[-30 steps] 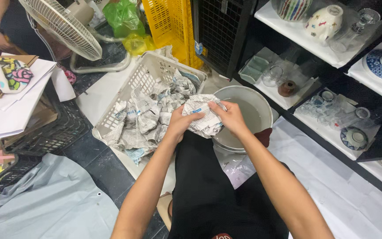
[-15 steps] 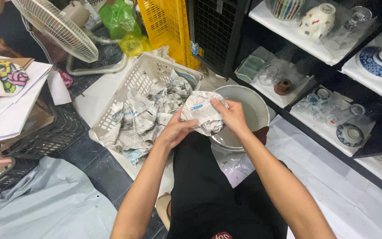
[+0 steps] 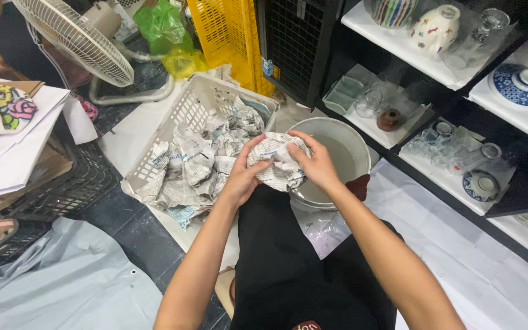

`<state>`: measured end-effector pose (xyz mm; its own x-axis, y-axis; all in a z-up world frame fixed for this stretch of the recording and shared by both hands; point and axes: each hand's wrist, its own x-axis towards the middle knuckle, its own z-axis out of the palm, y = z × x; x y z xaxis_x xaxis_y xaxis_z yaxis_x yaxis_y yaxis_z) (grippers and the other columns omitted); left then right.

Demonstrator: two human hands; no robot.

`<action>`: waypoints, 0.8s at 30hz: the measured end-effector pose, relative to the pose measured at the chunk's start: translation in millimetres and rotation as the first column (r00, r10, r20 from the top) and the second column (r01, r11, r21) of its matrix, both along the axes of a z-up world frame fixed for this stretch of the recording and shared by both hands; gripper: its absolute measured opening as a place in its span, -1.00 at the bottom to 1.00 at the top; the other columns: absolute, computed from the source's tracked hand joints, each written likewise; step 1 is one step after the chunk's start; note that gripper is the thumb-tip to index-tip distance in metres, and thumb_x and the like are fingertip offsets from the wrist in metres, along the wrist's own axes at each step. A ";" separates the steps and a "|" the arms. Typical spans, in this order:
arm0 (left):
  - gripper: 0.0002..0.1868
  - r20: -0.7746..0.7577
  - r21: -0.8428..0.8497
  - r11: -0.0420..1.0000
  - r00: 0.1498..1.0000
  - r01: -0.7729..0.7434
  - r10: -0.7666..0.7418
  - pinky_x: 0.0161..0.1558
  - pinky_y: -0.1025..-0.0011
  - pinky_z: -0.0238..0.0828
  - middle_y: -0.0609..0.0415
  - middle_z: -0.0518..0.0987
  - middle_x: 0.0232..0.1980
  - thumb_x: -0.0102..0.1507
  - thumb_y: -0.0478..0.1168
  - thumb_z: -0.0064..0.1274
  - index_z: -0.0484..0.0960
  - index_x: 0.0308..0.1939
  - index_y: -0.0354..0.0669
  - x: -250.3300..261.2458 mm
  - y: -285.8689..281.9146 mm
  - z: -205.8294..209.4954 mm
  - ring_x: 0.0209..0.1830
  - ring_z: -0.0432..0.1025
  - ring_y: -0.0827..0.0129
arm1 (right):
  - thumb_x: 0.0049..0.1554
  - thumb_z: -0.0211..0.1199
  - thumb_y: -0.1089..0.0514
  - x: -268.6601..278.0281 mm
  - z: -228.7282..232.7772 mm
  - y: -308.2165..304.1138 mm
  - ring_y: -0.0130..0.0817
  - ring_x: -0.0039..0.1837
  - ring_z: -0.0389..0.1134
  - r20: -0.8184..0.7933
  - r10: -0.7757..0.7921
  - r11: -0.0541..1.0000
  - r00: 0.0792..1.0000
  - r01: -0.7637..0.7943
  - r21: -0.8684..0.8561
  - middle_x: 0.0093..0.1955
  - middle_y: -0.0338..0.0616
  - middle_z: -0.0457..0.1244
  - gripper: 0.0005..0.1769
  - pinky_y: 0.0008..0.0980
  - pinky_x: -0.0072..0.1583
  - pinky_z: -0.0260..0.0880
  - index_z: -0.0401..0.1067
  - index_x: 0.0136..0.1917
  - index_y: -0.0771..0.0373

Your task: The person sits on the floor and washes ceramic bowls and plates in a bucket of water using a sponge and cloth. They unwrap items from newspaper, scrub them, rinse, and place them on a nearby shelf.

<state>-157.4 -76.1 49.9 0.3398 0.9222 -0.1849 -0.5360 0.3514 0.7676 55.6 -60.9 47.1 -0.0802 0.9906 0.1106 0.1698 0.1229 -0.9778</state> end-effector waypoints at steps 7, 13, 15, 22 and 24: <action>-0.70 -0.206 0.231 0.927 0.916 -0.295 0.343 0.18 0.44 0.40 0.07 0.57 0.18 0.37 -0.31 0.14 0.59 0.19 -0.22 4.8 9.3 -39.7 0.14 0.45 0.47 | 0.21 0.28 0.08 8.7 2.1 -7.5 -0.40 0.40 0.27 -0.230 0.300 0.936 0.926 -0.332 -0.118 0.45 -0.17 0.21 -0.27 -0.38 0.33 0.32 0.13 0.59 0.14; -0.67 -0.249 0.166 0.938 0.907 -0.305 0.339 0.11 0.48 0.41 0.09 0.63 0.06 0.35 -0.27 0.11 0.61 0.18 -0.27 5.4 9.9 -56.5 0.04 0.48 0.48 | -0.02 0.48 0.22 19.4 25.5 -15.2 -0.40 0.28 0.32 -0.073 0.409 0.902 0.910 -0.415 -0.121 0.40 -0.11 0.22 0.00 -0.36 0.23 0.38 0.06 0.59 0.09; -0.67 -0.255 0.132 0.944 0.911 -0.301 0.326 0.08 0.46 0.41 0.07 0.64 0.03 0.35 -0.28 0.12 0.60 0.18 -0.31 9.2 7.9 -62.2 0.02 0.48 0.46 | 0.02 0.47 0.22 19.4 24.6 -17.1 -0.46 0.19 0.35 -0.027 0.356 0.932 0.934 -0.357 -0.068 0.39 -0.11 0.24 -0.16 -0.41 0.16 0.41 0.21 0.51 0.14; -0.66 -0.206 0.071 0.959 0.937 -0.274 0.283 0.01 0.44 0.46 0.04 0.64 0.03 0.37 -0.24 0.07 0.59 0.19 -0.33 27.1 6.5 -54.6 -0.03 0.51 0.45 | 0.10 0.46 0.19 28.6 18.3 -11.1 -0.59 -0.04 0.41 -0.088 0.193 0.979 0.977 -0.198 -0.042 0.04 -0.19 0.44 -0.59 -0.52 -0.04 0.45 0.55 0.21 0.31; -0.66 -0.182 0.059 0.966 0.949 -0.251 0.257 0.01 0.43 0.46 0.01 0.64 0.04 0.39 -0.24 0.06 0.59 0.20 -0.35 33.3 2.5 -47.5 -0.03 0.51 0.43 | 0.12 0.45 0.16 33.0 18.2 -16.2 -0.60 -0.04 0.42 -0.107 0.155 0.986 0.982 -0.160 -0.040 -0.01 -0.22 0.44 -0.61 -0.52 -0.04 0.47 0.55 0.19 0.34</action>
<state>-124.1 -73.7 2.4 0.0559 0.9804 -0.1891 -0.4499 0.1938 0.8718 88.5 -77.1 65.3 -0.2261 0.9709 0.0793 0.0502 0.0929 -0.9944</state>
